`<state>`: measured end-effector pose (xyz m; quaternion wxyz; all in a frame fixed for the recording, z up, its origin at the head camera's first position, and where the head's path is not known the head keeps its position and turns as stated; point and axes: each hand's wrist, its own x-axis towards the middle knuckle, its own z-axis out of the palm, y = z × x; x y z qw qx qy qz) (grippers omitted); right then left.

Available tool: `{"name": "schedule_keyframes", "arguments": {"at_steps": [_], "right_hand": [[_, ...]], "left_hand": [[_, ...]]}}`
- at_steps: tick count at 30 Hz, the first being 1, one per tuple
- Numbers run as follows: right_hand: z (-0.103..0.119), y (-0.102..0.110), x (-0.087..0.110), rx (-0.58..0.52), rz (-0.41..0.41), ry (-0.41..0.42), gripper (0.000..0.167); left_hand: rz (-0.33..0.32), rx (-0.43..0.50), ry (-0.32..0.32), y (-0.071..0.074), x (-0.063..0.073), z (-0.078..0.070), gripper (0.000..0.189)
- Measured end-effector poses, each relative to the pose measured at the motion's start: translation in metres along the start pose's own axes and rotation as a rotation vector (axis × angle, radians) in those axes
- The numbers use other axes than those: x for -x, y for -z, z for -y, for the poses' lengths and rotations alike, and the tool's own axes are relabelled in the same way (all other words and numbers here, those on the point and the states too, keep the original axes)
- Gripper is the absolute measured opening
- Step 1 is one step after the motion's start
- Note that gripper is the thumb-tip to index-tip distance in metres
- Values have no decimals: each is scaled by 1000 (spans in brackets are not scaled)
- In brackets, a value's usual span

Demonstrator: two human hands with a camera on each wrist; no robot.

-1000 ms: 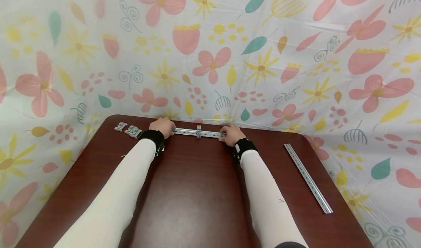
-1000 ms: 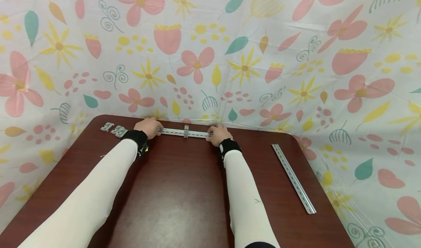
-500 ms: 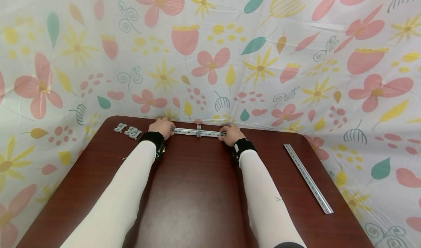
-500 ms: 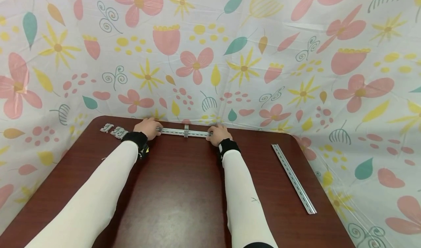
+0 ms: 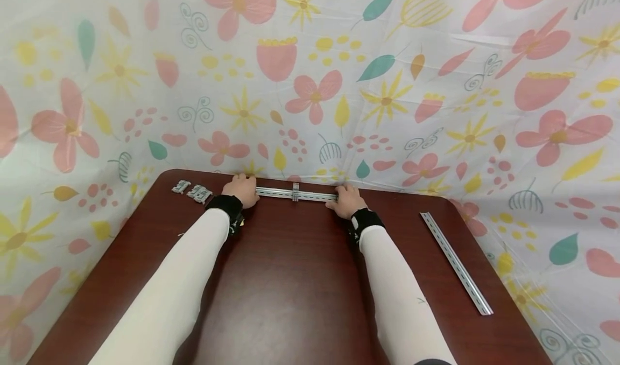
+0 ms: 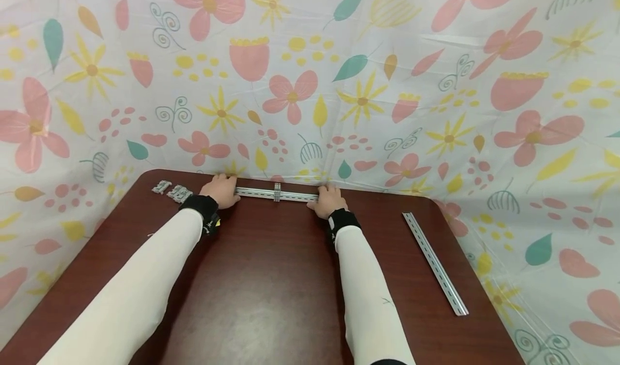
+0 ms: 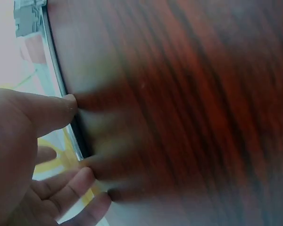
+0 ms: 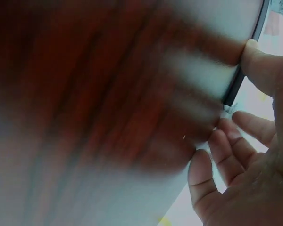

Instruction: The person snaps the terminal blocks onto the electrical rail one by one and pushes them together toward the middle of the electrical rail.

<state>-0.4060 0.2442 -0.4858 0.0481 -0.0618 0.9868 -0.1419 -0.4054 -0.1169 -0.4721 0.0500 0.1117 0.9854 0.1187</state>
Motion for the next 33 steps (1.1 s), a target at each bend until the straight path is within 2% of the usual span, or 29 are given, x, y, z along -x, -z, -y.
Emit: {"name": "schedule_keyframes", "arguments": {"at_steps": [4, 7, 12, 16, 20, 24, 27, 33], "right_hand": [[-5, 1, 8, 42, -12, 19, 74], [-9, 4, 15, 65, -10, 18, 72], [-16, 15, 32, 67, 2, 24, 73], [-32, 23, 47, -3, 14, 11, 89], [-58, 28, 63, -62, -6, -26, 99], [-87, 32, 82, 19, -94, -62, 96], [-106, 37, 102, 89, -151, -93, 93], [-134, 50, 144, 105, -148, -163, 92]], "left_hand": [[-2, 14, 10, -2, -1, -4, 76], [-52, 7, -12, -1, 1, -11, 73], [-189, -45, -117, 1, 5, -33, 60], [-222, -37, -241, 0, 7, -58, 63], [-186, -32, -348, -5, 11, -86, 76], [-98, -54, -397, -9, 20, -113, 83], [-56, -70, -429, -13, 26, -131, 81], [-25, -133, -507, -28, 33, -170, 75]]}}
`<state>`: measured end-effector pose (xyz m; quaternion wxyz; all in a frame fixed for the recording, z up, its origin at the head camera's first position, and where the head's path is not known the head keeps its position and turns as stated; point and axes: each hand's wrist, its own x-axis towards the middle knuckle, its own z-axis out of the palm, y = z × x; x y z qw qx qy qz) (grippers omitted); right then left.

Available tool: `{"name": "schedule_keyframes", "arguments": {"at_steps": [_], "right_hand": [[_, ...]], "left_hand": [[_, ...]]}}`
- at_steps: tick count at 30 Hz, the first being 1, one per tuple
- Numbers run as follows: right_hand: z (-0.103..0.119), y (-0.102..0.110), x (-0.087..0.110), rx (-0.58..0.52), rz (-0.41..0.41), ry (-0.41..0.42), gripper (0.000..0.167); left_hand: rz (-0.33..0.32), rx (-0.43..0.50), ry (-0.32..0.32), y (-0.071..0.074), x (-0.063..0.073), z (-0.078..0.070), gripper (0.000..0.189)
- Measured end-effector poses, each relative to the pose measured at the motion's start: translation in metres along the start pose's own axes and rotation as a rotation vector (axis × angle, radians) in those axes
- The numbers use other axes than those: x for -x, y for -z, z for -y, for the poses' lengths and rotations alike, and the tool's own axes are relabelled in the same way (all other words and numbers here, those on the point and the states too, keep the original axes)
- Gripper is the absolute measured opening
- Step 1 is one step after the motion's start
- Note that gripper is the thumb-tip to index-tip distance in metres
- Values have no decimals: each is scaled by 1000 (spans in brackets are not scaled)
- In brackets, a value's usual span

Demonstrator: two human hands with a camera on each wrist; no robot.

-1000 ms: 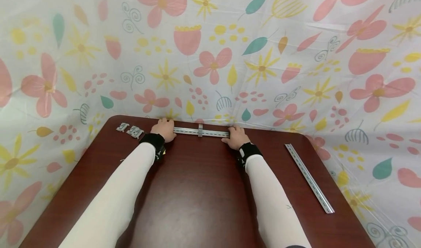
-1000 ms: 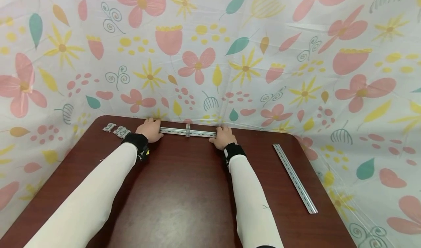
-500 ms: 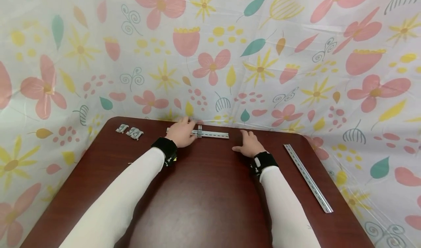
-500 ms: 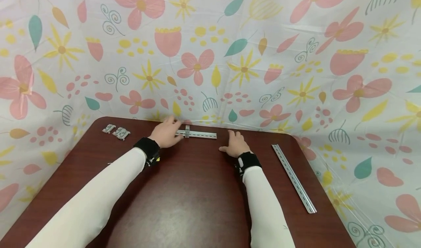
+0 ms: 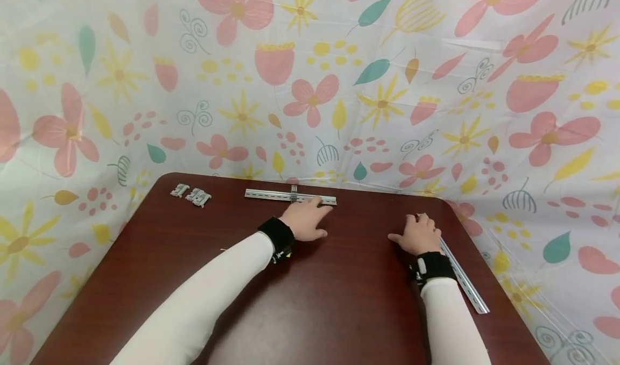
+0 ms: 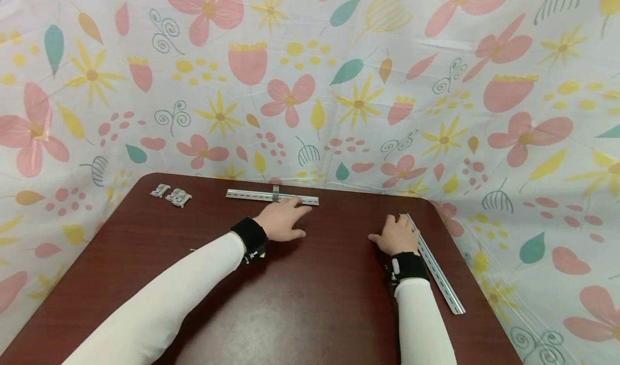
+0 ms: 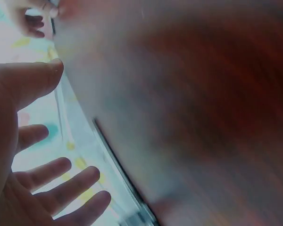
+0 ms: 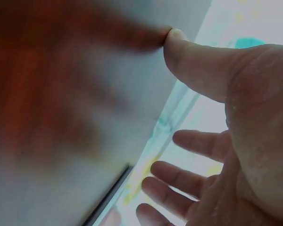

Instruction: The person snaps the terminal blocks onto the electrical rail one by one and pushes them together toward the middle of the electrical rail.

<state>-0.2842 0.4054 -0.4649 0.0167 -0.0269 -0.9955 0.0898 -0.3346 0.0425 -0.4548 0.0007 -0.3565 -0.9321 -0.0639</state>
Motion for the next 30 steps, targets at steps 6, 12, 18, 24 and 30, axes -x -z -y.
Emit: {"name": "schedule_keyframes", "arguments": {"at_steps": [6, 12, 18, 24, 30], "right_hand": [[-26, 6, 19, 5, 12, -99, 99], [-47, 14, 35, -21, 50, -164, 108], [-66, 24, 49, -65, 94, -230, 113], [-79, 32, 59, -93, 145, -281, 115], [-86, 40, 65, -95, 192, -314, 106]], "left_hand": [[39, -51, -72, -5, -13, -42, 72], [62, -89, -145, -11, -15, -80, 69], [73, -130, -191, -19, -14, -110, 67], [76, -135, -206, -32, -21, -133, 66], [73, -154, -225, -40, -25, -152, 67]]}}
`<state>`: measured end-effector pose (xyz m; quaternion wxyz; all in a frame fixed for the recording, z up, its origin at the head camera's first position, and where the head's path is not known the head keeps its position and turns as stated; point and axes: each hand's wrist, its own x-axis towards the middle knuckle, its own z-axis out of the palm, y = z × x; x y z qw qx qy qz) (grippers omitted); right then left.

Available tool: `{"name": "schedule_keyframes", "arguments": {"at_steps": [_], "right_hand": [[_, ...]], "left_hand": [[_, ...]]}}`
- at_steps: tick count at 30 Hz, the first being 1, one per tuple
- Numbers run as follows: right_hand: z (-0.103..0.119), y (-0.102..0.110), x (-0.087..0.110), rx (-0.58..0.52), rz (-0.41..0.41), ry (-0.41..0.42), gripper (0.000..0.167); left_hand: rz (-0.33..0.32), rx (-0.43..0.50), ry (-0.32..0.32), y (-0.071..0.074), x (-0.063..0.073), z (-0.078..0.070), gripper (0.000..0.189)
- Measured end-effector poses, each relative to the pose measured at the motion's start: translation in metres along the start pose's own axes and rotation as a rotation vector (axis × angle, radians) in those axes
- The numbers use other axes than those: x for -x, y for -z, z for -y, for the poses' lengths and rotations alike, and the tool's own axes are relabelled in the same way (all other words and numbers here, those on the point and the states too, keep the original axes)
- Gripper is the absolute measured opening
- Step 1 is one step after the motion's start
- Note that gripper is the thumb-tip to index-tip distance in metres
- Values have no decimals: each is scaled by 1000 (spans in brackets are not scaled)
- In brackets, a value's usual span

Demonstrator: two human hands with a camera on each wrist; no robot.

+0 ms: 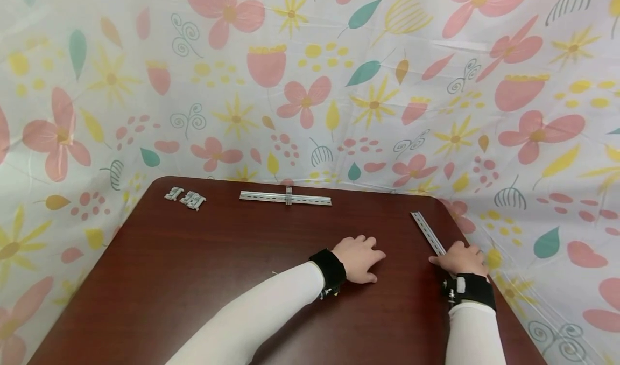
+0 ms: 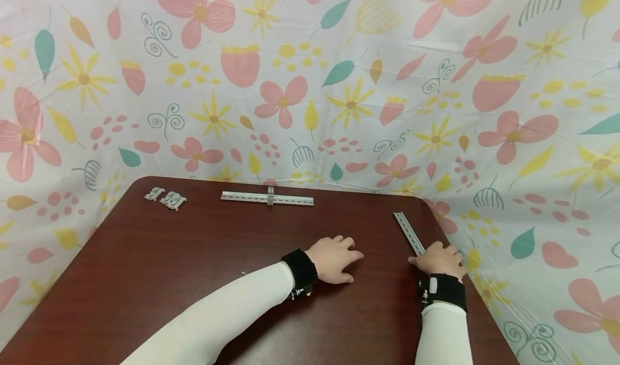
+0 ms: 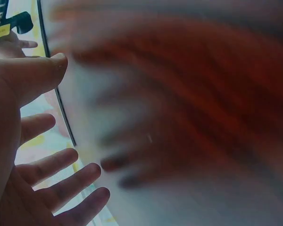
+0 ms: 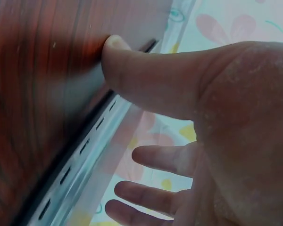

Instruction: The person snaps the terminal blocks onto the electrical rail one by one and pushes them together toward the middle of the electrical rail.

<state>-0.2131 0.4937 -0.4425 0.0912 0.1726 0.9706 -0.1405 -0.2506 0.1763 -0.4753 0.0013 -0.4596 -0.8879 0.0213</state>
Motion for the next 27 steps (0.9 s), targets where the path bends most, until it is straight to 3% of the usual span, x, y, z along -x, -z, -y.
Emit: {"name": "schedule_keyframes", "arguments": {"at_steps": [6, 16, 27], "right_hand": [[-2, 7, 8, 56, 18, 9, 93], [-9, 12, 12, 58, 26, 46, 54], [-17, 12, -1, 54, 20, 85, 49]], "left_hand": [[0, -8, -17, 1, -3, -15, 65], [-1, -31, -33, 6, -2, -29, 60], [20, -38, -22, -3, -14, -32, 48]]}}
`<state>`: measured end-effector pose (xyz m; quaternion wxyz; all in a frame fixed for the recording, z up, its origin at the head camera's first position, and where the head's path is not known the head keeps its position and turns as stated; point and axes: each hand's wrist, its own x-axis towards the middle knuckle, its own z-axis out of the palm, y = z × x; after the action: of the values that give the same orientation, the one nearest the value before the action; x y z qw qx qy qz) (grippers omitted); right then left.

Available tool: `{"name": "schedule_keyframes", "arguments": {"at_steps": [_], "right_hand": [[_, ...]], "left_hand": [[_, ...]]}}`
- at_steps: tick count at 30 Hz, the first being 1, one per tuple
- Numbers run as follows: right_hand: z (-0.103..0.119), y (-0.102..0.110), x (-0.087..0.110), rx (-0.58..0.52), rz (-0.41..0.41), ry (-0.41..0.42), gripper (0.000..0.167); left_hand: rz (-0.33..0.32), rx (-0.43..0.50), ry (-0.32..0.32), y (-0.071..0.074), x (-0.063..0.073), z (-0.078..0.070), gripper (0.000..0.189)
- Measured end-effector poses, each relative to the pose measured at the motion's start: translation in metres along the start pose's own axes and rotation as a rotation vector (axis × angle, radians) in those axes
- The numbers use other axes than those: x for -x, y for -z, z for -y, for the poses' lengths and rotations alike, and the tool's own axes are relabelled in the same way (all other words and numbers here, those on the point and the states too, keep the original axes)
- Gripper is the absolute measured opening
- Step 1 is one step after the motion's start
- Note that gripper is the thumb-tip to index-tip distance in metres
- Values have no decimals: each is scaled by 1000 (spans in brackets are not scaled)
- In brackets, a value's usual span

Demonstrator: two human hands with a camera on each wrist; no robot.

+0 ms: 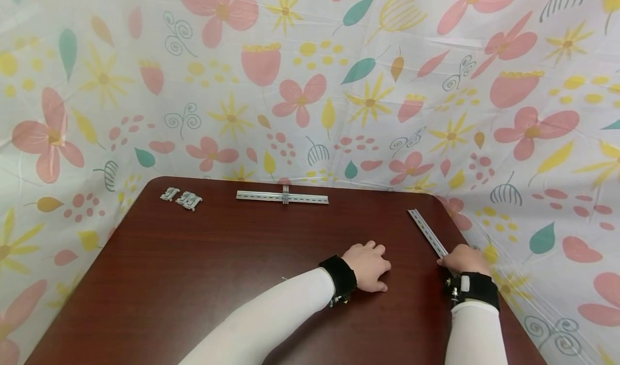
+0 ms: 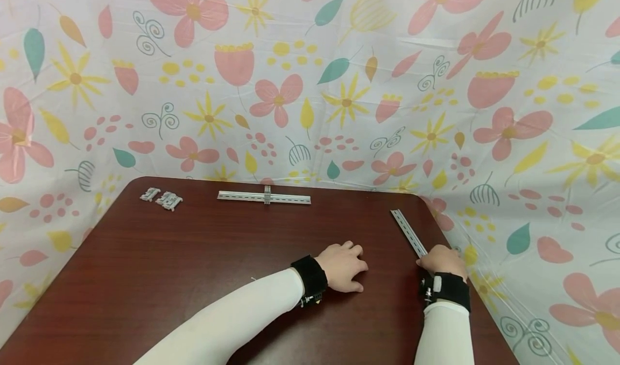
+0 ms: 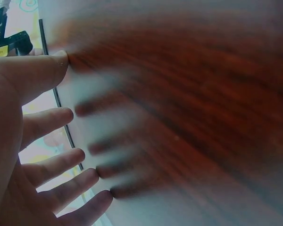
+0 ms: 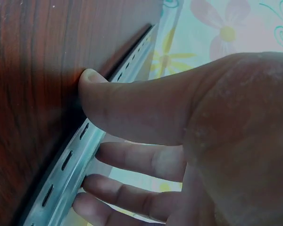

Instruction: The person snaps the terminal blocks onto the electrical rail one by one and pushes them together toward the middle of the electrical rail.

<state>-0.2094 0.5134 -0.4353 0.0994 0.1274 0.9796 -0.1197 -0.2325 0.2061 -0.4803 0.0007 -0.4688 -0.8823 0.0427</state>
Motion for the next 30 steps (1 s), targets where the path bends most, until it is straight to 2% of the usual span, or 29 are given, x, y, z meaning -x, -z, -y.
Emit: {"name": "schedule_keyframes", "arguments": {"at_steps": [6, 18, 26, 30], "right_hand": [[-2, -2, -2, -38, 1, 12, 44], [0, -4, -5, -35, -12, -6, 38], [5, -6, -5, -16, -17, -5, 22], [7, -6, -4, -21, -26, 6, 19]], "left_hand": [[2, 0, 4, 0, 0, 0, 45], [14, 5, -1, 0, -2, 0, 46], [6, 9, -1, 2, 0, 1, 47], [4, 21, -1, 2, 0, 2, 46]]}}
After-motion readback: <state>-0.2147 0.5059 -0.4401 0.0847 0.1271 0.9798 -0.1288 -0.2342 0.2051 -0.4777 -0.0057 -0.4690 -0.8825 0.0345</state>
